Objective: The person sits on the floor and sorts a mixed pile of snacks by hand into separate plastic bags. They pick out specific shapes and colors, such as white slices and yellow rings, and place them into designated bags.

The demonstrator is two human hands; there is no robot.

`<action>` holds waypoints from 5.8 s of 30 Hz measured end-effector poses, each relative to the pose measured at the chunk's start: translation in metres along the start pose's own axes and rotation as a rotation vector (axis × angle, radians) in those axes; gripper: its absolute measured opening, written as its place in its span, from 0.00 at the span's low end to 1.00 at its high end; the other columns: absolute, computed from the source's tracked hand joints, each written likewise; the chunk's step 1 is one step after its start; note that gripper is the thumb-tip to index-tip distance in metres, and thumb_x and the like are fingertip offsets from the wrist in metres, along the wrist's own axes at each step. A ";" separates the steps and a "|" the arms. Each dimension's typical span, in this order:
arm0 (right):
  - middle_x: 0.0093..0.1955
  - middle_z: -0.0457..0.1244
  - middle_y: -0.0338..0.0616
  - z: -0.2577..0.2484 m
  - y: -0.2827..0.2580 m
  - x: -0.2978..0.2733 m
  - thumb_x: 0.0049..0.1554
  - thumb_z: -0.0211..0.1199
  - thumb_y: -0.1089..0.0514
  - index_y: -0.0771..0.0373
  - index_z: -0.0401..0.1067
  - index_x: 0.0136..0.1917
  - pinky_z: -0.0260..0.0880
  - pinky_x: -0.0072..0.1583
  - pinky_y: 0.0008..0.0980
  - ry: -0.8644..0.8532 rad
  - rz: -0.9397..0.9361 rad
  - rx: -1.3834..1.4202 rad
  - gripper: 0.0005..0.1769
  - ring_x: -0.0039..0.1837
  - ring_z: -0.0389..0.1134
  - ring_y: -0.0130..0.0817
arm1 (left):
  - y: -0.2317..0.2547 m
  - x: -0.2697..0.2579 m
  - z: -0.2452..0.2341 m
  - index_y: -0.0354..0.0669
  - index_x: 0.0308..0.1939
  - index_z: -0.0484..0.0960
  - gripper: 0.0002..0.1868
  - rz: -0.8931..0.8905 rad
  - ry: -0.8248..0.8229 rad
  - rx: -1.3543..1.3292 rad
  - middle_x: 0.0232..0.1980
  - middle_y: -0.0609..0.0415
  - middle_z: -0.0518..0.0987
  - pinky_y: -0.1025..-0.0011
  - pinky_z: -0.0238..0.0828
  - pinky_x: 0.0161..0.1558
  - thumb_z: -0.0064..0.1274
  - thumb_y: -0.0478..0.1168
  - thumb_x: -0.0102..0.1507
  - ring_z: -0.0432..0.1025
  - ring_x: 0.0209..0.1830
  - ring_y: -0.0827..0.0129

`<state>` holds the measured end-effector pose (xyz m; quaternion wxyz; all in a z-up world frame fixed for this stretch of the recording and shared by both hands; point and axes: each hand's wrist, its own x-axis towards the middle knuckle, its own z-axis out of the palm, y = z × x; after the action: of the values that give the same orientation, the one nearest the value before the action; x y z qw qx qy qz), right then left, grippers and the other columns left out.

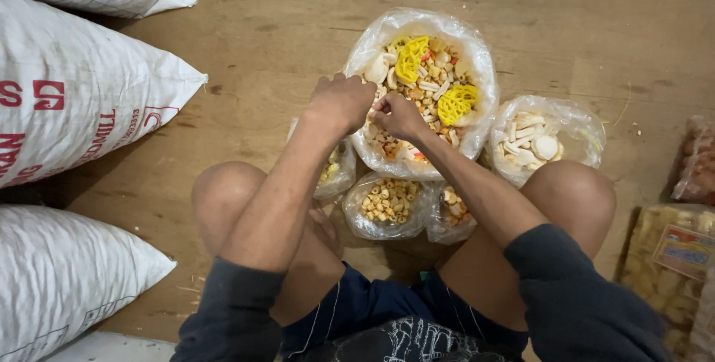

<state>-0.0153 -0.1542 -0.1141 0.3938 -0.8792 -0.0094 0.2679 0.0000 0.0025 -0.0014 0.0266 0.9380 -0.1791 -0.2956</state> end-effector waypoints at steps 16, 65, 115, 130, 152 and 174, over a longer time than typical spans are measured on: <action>0.43 0.67 0.37 -0.127 0.002 -0.089 0.59 0.62 0.58 0.63 0.74 0.56 0.76 0.43 0.22 0.116 -0.026 0.467 0.12 0.43 0.71 0.25 | 0.065 -0.016 -0.012 0.35 0.65 0.72 0.37 0.160 0.206 0.025 0.57 0.35 0.78 0.36 0.67 0.57 0.69 0.39 0.55 0.72 0.60 0.36; 0.68 0.64 0.50 -0.231 0.096 -0.210 0.46 0.76 0.42 0.45 0.65 0.75 0.69 0.64 0.59 0.261 0.205 -0.536 0.46 0.69 0.66 0.55 | 0.094 0.048 0.002 0.47 0.64 0.79 0.28 0.296 0.301 -0.314 0.53 0.49 0.84 0.45 0.74 0.54 0.64 0.48 0.60 0.76 0.58 0.49; 0.28 0.68 0.44 -0.281 0.291 -0.133 0.44 0.74 0.51 0.59 0.79 0.36 0.68 0.41 0.37 0.324 0.393 -0.082 0.11 0.37 0.72 0.43 | 0.310 0.095 0.167 0.53 0.64 0.83 0.28 -0.507 0.103 -1.587 0.61 0.41 0.81 0.65 0.66 0.63 0.59 0.48 0.58 0.74 0.66 0.53; 0.70 0.63 0.65 -0.265 0.188 -0.139 0.52 0.72 0.52 0.46 0.60 0.80 0.61 0.71 0.56 0.067 0.346 -0.190 0.45 0.73 0.61 0.63 | 0.304 0.055 0.120 0.58 0.71 0.76 0.38 -0.341 0.106 -1.553 0.73 0.43 0.65 0.56 0.49 0.76 0.61 0.60 0.57 0.58 0.79 0.53; 0.61 0.69 0.64 -0.252 0.198 -0.119 0.54 0.68 0.48 0.63 0.77 0.62 0.63 0.70 0.56 0.138 0.290 -0.312 0.26 0.68 0.66 0.64 | 0.263 0.009 0.050 0.38 0.73 0.69 0.50 0.042 0.086 -1.293 0.80 0.30 0.51 0.54 0.46 0.79 0.60 0.64 0.55 0.49 0.82 0.42; 0.69 0.56 0.80 -0.231 0.135 -0.192 0.56 0.65 0.66 0.43 0.26 0.85 0.59 0.73 0.61 0.126 0.408 -0.197 0.61 0.72 0.59 0.72 | 0.266 0.019 0.079 0.38 0.76 0.60 0.47 -0.044 0.242 -1.005 0.71 0.35 0.56 0.39 0.70 0.63 0.59 0.44 0.54 0.70 0.61 0.23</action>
<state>-0.0956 -0.4496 0.0071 0.2438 -0.9120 0.1669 0.2845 -0.1155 -0.2484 -0.0357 0.4884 0.8403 0.0092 -0.2352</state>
